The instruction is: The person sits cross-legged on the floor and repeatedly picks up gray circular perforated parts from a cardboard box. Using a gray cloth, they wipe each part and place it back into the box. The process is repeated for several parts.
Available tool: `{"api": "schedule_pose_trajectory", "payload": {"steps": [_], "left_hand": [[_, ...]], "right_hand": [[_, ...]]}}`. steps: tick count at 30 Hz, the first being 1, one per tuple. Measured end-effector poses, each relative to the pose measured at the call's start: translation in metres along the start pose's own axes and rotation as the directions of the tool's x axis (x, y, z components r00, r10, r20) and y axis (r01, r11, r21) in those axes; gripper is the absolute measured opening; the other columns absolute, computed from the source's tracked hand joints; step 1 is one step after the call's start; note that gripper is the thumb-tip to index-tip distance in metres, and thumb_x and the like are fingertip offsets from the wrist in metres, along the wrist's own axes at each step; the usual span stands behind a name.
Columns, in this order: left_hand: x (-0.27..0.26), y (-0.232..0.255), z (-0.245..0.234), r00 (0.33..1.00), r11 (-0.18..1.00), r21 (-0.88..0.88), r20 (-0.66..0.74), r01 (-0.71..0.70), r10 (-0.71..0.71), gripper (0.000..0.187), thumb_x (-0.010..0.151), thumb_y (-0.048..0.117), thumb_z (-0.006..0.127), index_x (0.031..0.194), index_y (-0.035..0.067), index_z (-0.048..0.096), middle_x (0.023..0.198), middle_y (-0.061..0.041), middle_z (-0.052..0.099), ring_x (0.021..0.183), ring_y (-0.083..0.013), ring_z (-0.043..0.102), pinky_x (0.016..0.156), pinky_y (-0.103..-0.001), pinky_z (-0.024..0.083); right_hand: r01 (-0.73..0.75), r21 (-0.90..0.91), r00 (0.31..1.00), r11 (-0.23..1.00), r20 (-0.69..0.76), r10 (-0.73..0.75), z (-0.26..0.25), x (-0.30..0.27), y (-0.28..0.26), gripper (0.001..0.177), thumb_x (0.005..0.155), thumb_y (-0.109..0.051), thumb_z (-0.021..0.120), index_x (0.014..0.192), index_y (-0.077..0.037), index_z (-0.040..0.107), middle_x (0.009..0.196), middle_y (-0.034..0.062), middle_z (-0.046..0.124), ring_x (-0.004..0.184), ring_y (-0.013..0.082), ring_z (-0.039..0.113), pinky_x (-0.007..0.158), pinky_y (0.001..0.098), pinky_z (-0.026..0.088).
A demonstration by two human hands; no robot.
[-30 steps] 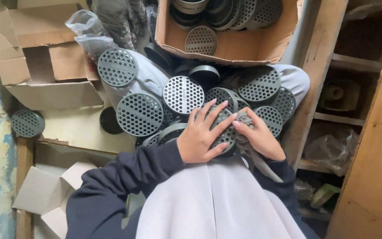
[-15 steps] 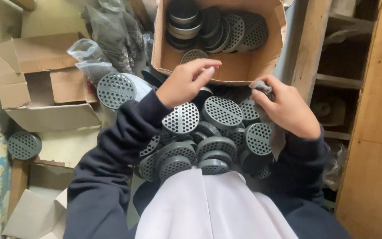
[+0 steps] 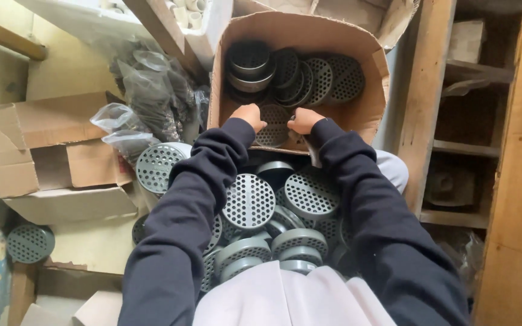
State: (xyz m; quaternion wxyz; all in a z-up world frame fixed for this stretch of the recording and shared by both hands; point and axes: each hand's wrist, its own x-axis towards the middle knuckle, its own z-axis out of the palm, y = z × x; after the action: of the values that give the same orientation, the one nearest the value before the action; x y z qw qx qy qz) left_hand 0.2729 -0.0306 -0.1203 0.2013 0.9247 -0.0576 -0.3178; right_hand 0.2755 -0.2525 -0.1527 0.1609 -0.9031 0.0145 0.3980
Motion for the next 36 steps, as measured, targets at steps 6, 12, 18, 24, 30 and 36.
{"api": "schedule_pose_trajectory", "payload": {"steps": [6,12,18,24,30,36], "left_hand": [[-0.017,0.016,-0.021,0.992,0.998,-0.057,0.126,0.010,-0.003,0.061,0.095,0.035,0.069,0.133,-0.011,0.057,0.137,-0.034,0.056,0.129,-0.0428,0.058,0.105,-0.055,0.052],[-0.028,0.010,-0.024,0.996,0.998,-0.053,0.079,-0.033,0.038,0.058,0.093,0.031,0.072,0.131,-0.010,0.056,0.132,-0.031,0.061,0.127,-0.0412,0.060,0.105,-0.052,0.052],[-0.024,0.010,-0.004,0.989,0.970,-0.199,-0.074,-0.140,0.127,0.048,0.089,0.019,0.076,0.118,0.009,0.039,0.119,-0.024,0.067,0.120,-0.0399,0.064,0.104,-0.047,0.052],[-0.080,0.033,-0.050,0.840,0.861,-0.271,-0.469,-0.431,0.273,0.026,0.086,0.006,0.063,0.108,0.018,0.071,0.104,-0.013,0.069,0.108,-0.0358,0.067,0.097,-0.045,0.058],[-0.260,0.092,-0.130,0.653,0.636,-0.395,-0.720,-0.663,0.234,0.028,0.082,0.005,0.070,0.102,0.023,0.077,0.091,-0.004,0.075,0.093,-0.0301,0.075,0.082,-0.041,0.060],[-0.357,0.121,-0.123,0.451,0.450,-0.291,-0.840,-0.844,0.303,0.026,0.082,0.007,0.078,0.103,0.021,0.079,0.091,-0.004,0.079,0.094,-0.0280,0.076,0.080,-0.034,0.060]], "right_hand": [[0.064,0.011,0.998,0.998,0.028,-0.064,-0.003,-0.007,0.001,0.055,0.091,-0.041,0.060,0.127,0.001,0.067,0.128,0.0282,0.067,0.126,0.0432,0.061,0.103,0.0543,0.052],[0.036,-0.008,0.995,0.999,-0.095,-0.037,0.002,0.004,0.016,0.053,0.090,-0.044,0.066,0.131,-0.010,0.062,0.128,0.0209,0.068,0.125,0.0375,0.062,0.101,0.0504,0.054],[0.103,0.049,0.970,0.993,-0.225,-0.090,-0.006,-0.026,0.003,0.050,0.080,-0.049,0.075,0.120,-0.018,0.067,0.120,0.0157,0.073,0.119,0.0353,0.067,0.099,0.0477,0.055],[0.304,0.077,0.838,0.950,-0.497,-0.228,-0.080,-0.171,-0.034,0.031,0.084,-0.039,0.075,0.107,-0.017,0.075,0.109,0.0217,0.071,0.110,0.0426,0.068,0.094,0.0515,0.056],[0.762,0.194,0.425,0.618,-0.870,-0.250,-0.121,-0.354,-0.073,0.031,0.101,-0.033,0.070,0.122,-0.019,0.051,0.106,0.0076,0.069,0.101,0.0230,0.063,0.092,0.0446,0.047],[0.870,-0.072,0.051,0.488,-0.971,-0.235,-0.086,-0.452,-0.127,0.056,0.103,-0.054,0.058,0.130,-0.005,0.062,0.132,0.0135,0.052,0.125,0.0221,0.051,0.109,0.0392,0.043]]}}
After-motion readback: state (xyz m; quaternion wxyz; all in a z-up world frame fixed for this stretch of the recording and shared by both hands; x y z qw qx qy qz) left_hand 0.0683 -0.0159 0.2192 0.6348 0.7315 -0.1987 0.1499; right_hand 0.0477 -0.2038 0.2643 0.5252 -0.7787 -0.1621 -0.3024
